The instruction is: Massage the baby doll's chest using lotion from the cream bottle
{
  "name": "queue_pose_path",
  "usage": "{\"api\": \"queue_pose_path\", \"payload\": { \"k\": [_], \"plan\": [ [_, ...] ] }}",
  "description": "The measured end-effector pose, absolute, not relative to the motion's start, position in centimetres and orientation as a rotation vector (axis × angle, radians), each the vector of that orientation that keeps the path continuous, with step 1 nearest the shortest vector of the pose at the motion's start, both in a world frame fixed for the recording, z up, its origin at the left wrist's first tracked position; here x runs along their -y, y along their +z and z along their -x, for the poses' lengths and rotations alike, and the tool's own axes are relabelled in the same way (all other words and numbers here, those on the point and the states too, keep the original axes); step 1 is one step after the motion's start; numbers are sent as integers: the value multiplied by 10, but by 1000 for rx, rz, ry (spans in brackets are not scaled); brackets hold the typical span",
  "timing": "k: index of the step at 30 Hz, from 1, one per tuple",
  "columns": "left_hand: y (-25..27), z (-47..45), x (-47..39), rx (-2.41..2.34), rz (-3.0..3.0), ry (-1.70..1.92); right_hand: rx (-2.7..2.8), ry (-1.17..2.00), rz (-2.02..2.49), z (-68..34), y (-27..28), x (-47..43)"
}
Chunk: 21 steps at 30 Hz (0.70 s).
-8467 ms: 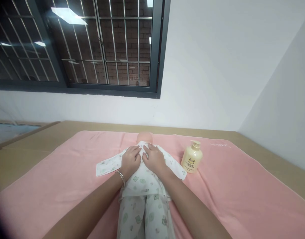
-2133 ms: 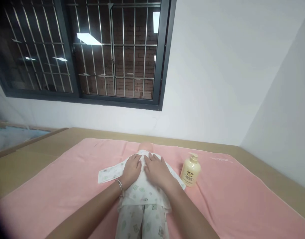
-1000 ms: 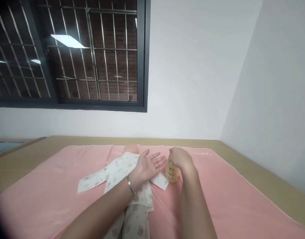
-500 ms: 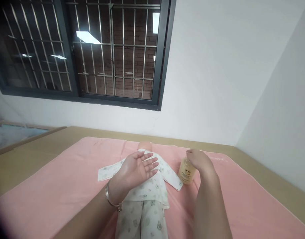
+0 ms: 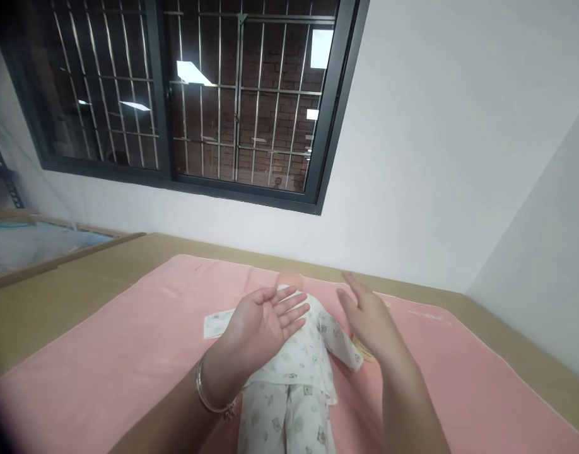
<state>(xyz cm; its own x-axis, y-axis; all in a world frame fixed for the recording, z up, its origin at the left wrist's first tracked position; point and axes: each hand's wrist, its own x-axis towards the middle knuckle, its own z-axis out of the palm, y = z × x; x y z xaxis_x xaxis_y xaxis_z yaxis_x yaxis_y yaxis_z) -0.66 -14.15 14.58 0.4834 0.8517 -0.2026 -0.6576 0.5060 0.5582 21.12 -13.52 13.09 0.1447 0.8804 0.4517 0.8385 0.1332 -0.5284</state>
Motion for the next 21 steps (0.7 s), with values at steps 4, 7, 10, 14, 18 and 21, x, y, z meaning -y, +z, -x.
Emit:
{"api": "queue_pose_path", "payload": {
  "k": [4, 7, 10, 14, 18, 21],
  "plan": [
    [151, 1, 158, -394, -477, 841, 1945, 117, 1315, -149, 130, 168],
    [161, 6, 164, -232, -545, 795, 2147, -86, 1181, -124, 122, 176],
    [171, 15, 162, -193, -559, 834, 2259, -235, 1106, -117, 116, 177],
    [168, 10, 156, -277, -580, 905, 2233, -321, 1022, -110, 110, 181],
    [148, -13, 164, -342, -697, 1059, 2142, -332, 984, -86, 97, 172],
    [133, -22, 178, -355, -786, 1114, 1878, -348, 1107, -72, 90, 153]
  ]
}}
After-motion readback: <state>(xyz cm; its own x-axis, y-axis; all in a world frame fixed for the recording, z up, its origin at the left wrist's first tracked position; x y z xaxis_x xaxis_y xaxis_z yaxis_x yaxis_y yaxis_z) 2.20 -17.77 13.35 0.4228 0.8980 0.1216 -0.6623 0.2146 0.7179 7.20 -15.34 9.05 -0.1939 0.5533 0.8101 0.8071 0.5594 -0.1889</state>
